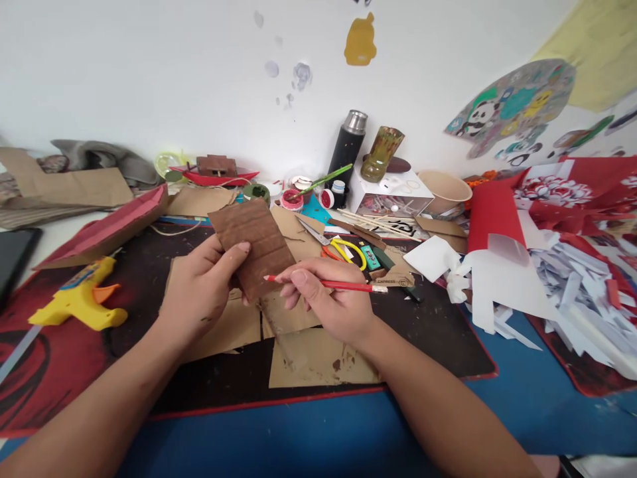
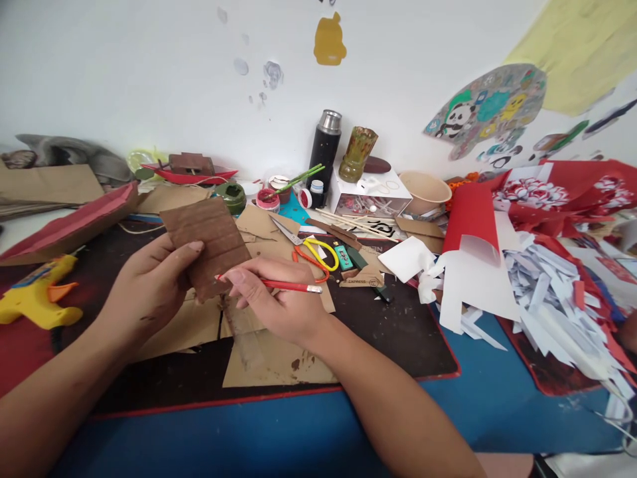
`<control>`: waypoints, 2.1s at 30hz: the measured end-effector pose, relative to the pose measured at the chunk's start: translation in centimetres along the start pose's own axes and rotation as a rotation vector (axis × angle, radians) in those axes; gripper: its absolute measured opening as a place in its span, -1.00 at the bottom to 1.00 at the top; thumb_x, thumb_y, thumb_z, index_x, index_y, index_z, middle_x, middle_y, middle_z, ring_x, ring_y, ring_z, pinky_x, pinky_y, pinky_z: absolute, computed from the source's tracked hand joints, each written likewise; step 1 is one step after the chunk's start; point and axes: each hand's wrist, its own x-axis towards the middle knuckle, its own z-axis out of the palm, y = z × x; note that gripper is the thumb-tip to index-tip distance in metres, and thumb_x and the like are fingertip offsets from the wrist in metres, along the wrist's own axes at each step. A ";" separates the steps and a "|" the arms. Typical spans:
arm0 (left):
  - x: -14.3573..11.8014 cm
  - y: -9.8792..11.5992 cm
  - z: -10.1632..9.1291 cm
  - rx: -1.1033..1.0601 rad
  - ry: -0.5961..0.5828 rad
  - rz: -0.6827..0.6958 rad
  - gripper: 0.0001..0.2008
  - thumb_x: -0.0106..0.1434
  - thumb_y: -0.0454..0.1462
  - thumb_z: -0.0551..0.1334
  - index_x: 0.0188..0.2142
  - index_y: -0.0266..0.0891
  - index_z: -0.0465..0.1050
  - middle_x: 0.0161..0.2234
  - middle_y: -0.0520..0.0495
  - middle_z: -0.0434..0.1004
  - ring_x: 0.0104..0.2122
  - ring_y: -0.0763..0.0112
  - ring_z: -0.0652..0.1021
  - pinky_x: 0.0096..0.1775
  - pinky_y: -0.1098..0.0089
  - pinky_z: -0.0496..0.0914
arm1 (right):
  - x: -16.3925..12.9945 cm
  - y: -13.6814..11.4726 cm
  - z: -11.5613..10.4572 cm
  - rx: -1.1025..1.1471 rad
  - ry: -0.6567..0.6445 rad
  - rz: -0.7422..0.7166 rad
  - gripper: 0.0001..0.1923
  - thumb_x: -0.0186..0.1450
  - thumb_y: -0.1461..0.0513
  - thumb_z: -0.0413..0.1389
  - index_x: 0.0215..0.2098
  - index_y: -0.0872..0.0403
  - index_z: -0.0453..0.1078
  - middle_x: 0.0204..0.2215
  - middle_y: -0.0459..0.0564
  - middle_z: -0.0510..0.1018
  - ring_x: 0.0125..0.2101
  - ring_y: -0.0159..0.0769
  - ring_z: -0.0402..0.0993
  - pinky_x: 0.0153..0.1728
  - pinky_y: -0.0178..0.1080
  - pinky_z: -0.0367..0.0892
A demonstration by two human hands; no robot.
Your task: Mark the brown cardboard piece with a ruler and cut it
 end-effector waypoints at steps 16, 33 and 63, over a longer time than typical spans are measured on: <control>-0.1 0.8 0.6 -0.006 -0.067 -0.035 -0.66 0.28 0.02 0.52 -0.27 -0.12 0.54 -0.53 0.04 0.59 -0.70 0.33 0.49 -0.72 0.36 0.42 | 0.0 -0.1 0.1 -0.025 -0.016 0.037 -0.59 0.64 -0.02 0.15 -0.14 0.05 0.71 -0.35 -0.01 0.76 -0.44 -0.35 0.72 -0.42 -0.32 0.59; -0.1 0.9 0.8 -0.035 -0.064 -0.046 -0.69 0.28 -0.02 0.52 -0.19 -0.14 0.58 -0.46 -0.01 0.62 -0.69 0.33 0.51 -0.72 0.34 0.43 | 0.0 0.1 0.1 -0.019 -0.023 0.074 -0.58 0.63 -0.06 0.14 -0.14 0.03 0.69 -0.32 -0.02 0.76 -0.42 -0.35 0.72 -0.40 -0.31 0.62; 0.0 0.8 0.8 -0.020 -0.043 -0.050 -0.71 0.24 -0.02 0.54 -0.27 -0.11 0.60 -0.44 -0.04 0.62 -0.65 0.32 0.51 -0.68 0.33 0.44 | 0.2 0.3 -0.1 0.017 -0.045 0.092 -0.60 0.64 -0.03 0.15 -0.14 0.04 0.69 -0.36 -0.05 0.72 -0.43 -0.37 0.70 -0.41 -0.32 0.57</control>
